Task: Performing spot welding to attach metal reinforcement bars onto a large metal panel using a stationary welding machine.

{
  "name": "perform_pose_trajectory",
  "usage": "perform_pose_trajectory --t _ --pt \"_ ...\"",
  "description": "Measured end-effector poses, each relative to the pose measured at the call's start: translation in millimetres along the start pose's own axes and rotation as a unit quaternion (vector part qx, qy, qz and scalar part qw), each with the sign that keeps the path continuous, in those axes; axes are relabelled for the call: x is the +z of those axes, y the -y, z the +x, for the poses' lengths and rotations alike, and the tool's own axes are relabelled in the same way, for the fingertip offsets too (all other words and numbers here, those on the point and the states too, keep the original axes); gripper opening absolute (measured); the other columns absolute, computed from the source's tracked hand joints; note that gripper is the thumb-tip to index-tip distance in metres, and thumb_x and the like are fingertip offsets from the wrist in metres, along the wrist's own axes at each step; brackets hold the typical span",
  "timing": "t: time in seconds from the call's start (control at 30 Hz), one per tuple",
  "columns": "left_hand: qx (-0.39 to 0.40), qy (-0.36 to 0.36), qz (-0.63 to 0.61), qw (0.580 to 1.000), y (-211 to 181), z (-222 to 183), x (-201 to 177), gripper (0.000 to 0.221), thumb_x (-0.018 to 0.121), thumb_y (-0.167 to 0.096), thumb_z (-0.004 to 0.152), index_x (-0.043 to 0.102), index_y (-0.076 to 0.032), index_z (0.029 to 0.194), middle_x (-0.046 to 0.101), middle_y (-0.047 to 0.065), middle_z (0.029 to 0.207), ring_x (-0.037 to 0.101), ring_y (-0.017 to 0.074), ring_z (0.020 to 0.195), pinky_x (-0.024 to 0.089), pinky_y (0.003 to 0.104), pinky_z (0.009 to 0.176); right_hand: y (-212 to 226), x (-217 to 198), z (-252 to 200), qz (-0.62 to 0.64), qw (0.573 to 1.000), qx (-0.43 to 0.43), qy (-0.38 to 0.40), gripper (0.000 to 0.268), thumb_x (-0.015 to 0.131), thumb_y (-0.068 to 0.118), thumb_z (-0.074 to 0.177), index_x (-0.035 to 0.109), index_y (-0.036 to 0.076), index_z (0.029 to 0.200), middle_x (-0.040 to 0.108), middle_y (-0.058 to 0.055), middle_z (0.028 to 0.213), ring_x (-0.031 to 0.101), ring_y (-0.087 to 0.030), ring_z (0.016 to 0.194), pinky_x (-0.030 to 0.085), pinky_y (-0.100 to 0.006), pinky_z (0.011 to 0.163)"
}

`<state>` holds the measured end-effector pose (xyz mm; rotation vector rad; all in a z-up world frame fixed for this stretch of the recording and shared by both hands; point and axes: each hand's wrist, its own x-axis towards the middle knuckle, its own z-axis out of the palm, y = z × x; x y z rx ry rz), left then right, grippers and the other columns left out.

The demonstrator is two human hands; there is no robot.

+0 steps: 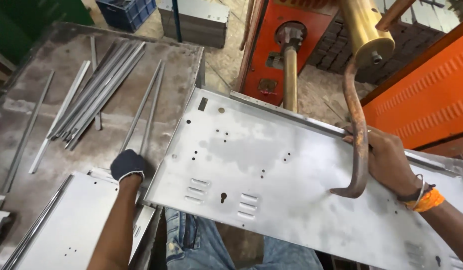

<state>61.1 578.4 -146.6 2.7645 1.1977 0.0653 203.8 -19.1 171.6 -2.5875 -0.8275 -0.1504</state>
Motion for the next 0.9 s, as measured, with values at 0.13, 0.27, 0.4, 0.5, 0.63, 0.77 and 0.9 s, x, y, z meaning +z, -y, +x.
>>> perform_pose_trajectory --t 0.13,0.27,0.4,0.5,0.63,0.77,0.9 --pt "-0.092 0.128 -0.427 0.890 -16.9 -79.1 -89.8 0.023 0.069 -0.019 0.088 0.077 0.003 0.090 0.079 0.020 0.083 0.079 0.0334 0.077 0.060 0.038 0.072 -12.7 6.5 3.0 0.023 0.999 -0.027 -0.006 0.028 0.069 0.006 0.087 0.074 0.004 0.115 0.076 -0.015 0.121 0.077 -0.029 0.096 0.059 -0.040 0.082" --pt "0.122 -0.014 -0.505 0.854 28.7 -152.6 -11.3 0.024 0.068 -0.015 0.089 0.073 0.004 0.103 0.073 0.014 0.090 0.068 0.0219 0.080 0.055 0.036 0.068 -16.8 10.9 9.1 0.001 0.999 -0.050 -0.011 0.032 0.070 0.004 0.085 0.076 0.006 0.117 0.076 -0.019 0.110 0.075 -0.032 0.097 0.058 -0.041 0.085" --pt "-0.060 0.148 -0.776 0.610 28.1 -217.8 14.9 0.017 0.065 -0.026 0.101 0.069 -0.010 0.097 0.060 -0.001 0.072 0.049 0.0087 0.055 0.038 0.026 0.046 -14.4 9.5 10.4 0.004 0.998 -0.065 0.019 0.032 0.068 0.004 0.088 0.075 0.007 0.119 0.076 -0.019 0.105 0.075 -0.033 0.091 0.056 -0.042 0.083" --pt "-0.179 0.174 -0.764 0.595 34.6 -234.7 -40.0 0.025 0.063 -0.031 0.105 0.070 -0.011 0.092 0.053 -0.002 0.065 0.040 0.0066 0.046 0.030 0.025 0.041 -10.4 9.2 14.3 0.018 0.995 -0.097 0.010 0.031 0.064 0.002 0.090 0.075 0.006 0.119 0.076 -0.019 0.105 0.074 -0.034 0.090 0.056 -0.043 0.083" --pt "-0.045 0.001 -0.586 0.809 56.9 -231.0 -173.9 0.026 0.053 -0.029 0.104 0.075 -0.021 0.114 0.061 -0.008 0.079 0.045 0.0005 0.060 0.038 0.020 0.052 -10.2 5.8 18.2 0.036 0.996 -0.084 0.025 0.029 0.063 0.005 0.093 0.073 0.004 0.119 0.074 -0.018 0.102 0.073 -0.032 0.083 0.057 -0.043 0.079" --pt "0.115 -0.099 -0.492 0.858 152.7 -188.9 -224.2 0.021 0.056 -0.010 0.110 0.073 -0.004 0.119 0.067 -0.002 0.087 0.049 0.0055 0.073 0.042 0.023 0.066 -18.4 5.8 24.1 0.044 0.993 -0.107 0.012 0.028 0.061 0.004 0.090 0.073 0.001 0.115 0.073 -0.022 0.106 0.071 -0.035 0.094 0.053 -0.046 0.084" --pt "0.259 -0.061 -0.352 0.897 212.4 -93.9 -242.3 0.023 0.062 -0.013 0.100 0.074 -0.006 0.118 0.071 0.003 0.088 0.061 0.0110 0.075 0.050 0.027 0.071 -29.6 0.9 40.3 0.007 0.994 -0.108 0.030 0.017 0.063 0.008 0.092 0.073 -0.002 0.102 0.072 -0.025 0.094 0.068 -0.039 0.085 0.052 -0.049 0.079"
